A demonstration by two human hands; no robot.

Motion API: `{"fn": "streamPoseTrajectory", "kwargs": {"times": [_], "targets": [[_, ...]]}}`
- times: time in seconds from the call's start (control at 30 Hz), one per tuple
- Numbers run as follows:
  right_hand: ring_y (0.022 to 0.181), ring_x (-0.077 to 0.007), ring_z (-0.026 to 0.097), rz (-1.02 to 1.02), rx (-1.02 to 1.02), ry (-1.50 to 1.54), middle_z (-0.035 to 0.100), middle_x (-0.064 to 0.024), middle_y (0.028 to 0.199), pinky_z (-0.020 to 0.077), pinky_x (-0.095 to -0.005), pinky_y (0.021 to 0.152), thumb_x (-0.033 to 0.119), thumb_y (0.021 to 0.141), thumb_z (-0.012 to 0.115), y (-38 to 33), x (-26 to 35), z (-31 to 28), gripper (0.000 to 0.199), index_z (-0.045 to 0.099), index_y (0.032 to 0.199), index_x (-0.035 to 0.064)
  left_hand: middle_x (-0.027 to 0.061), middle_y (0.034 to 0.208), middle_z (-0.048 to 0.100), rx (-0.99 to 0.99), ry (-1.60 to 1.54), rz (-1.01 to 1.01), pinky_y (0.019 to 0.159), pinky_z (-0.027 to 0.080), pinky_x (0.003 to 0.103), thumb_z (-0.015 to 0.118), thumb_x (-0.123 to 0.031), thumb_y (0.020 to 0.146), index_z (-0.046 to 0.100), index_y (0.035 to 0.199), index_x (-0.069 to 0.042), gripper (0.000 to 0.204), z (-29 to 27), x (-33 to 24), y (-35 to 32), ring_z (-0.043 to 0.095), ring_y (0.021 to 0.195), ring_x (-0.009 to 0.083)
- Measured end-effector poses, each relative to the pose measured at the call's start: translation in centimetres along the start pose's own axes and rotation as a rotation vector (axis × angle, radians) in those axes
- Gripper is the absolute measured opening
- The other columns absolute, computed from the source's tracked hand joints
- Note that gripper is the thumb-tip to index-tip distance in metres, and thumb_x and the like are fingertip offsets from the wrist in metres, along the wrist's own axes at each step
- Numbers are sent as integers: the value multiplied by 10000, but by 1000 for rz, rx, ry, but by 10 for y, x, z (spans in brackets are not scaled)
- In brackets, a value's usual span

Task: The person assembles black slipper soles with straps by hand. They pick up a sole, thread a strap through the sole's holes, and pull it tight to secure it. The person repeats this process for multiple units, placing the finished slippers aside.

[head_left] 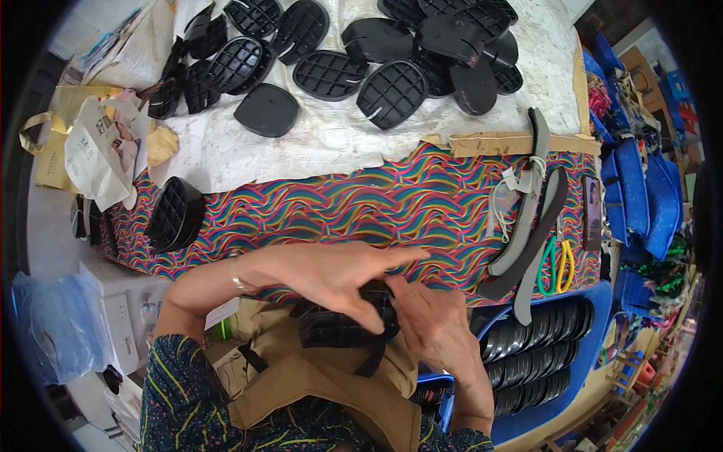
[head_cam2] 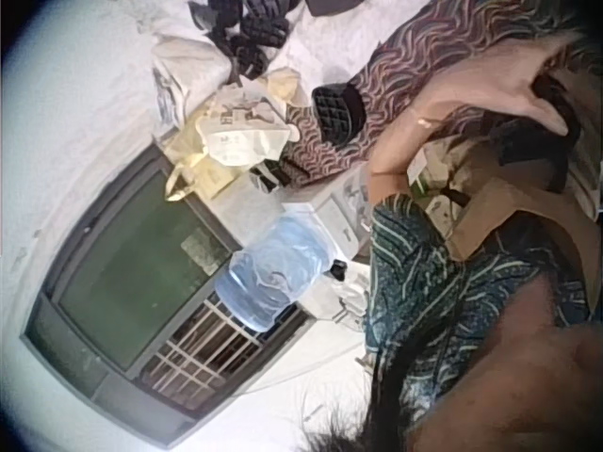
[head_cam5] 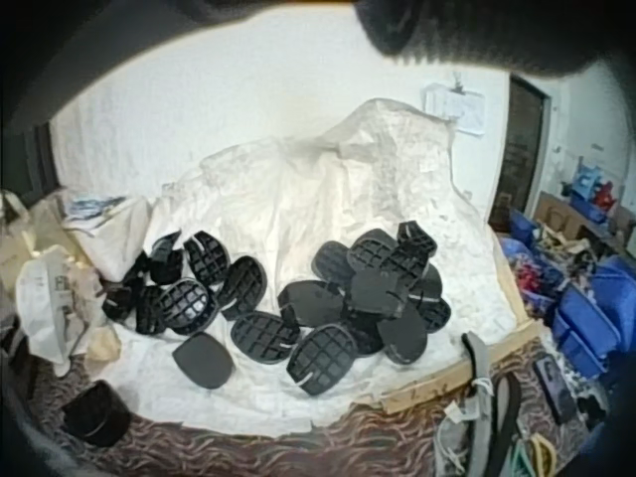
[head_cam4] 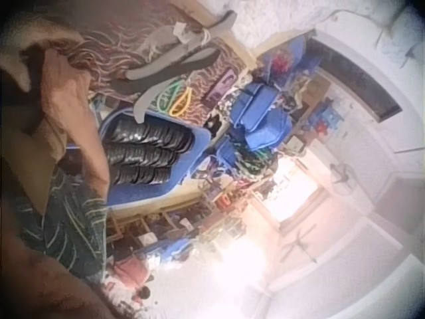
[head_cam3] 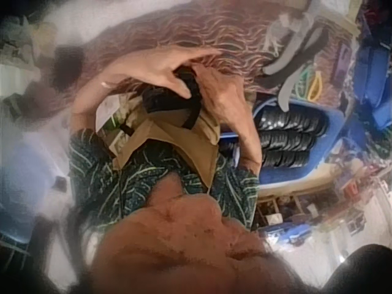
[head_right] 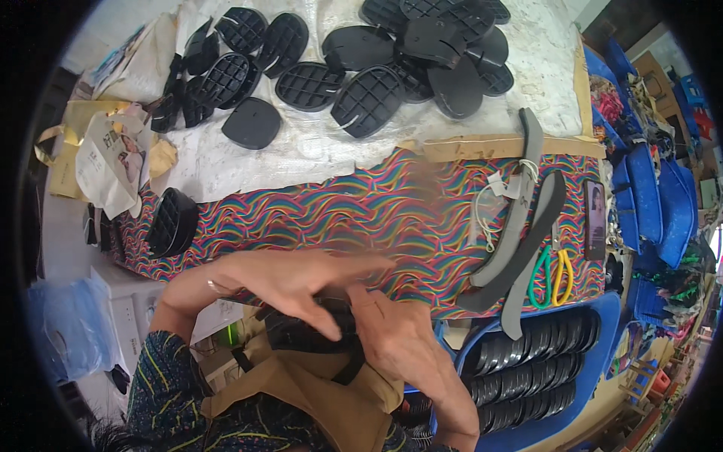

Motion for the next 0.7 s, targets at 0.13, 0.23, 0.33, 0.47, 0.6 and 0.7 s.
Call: {"fn": "streamPoseTrajectory", "kwargs": {"times": [0.13, 0.23, 0.33, 0.47, 0.6, 0.7], "targets": [[792, -263, 701, 69, -21, 268, 694, -171, 984, 542, -367, 657, 59, 812, 701, -10, -24, 1, 484, 545, 1263, -20, 217, 1357, 528, 4, 68, 11, 1000, 468, 400, 745, -114, 800, 312, 1473, 1, 809, 10, 4, 6, 580, 1197, 333], [809, -186, 681, 326, 45, 770, 703, -149, 1052, 526, -320, 673, 201, 909, 659, -31, -42, 6, 460, 522, 1297, -6, 227, 1128, 632, -90, 150, -70, 828, 515, 429, 735, -98, 797, 354, 1453, -36, 761, 6, -6, -3, 648, 982, 381], [825, -150, 636, 619, 322, 1306, 698, -122, 1062, 512, -290, 751, 347, 1000, 552, -53, -53, 18, 466, 532, 1290, -18, 182, 929, 659, -147, 351, -36, 617, 496, 451, 737, -99, 787, 377, 1444, -75, 749, 8, -15, -8, 652, 753, 386], [797, -130, 613, 451, 495, 1423, 665, -64, 878, 490, -265, 715, 314, 1010, 543, -61, -53, 34, 389, 586, 1191, -28, 180, 972, 662, -74, 457, 34, 556, 490, 448, 714, -68, 773, 357, 1449, -67, 764, 12, -31, -4, 663, 728, 360], [767, -102, 598, 724, 128, 1059, 649, -39, 799, 456, -239, 675, 74, 885, 687, -65, -88, -10, 140, 673, 983, -25, 162, 804, 629, -59, 485, 87, 510, 458, 456, 661, -38, 765, 297, 1464, -20, 789, 24, -27, -6, 639, 648, 361], [724, -100, 579, 625, -22, 692, 653, -38, 788, 432, -240, 648, 37, 830, 729, -50, -68, -60, 77, 704, 882, -14, 198, 1034, 608, -1, 407, 1, 577, 496, 452, 669, -25, 756, 250, 1492, -38, 847, 36, -20, -8, 656, 747, 365]]}}
Point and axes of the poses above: each hand's wrist, its own y-axis towards the middle knuckle, its own z-axis out of the palm, x = y × z, the point moved 6 cm from there along y, towards the middle knuckle
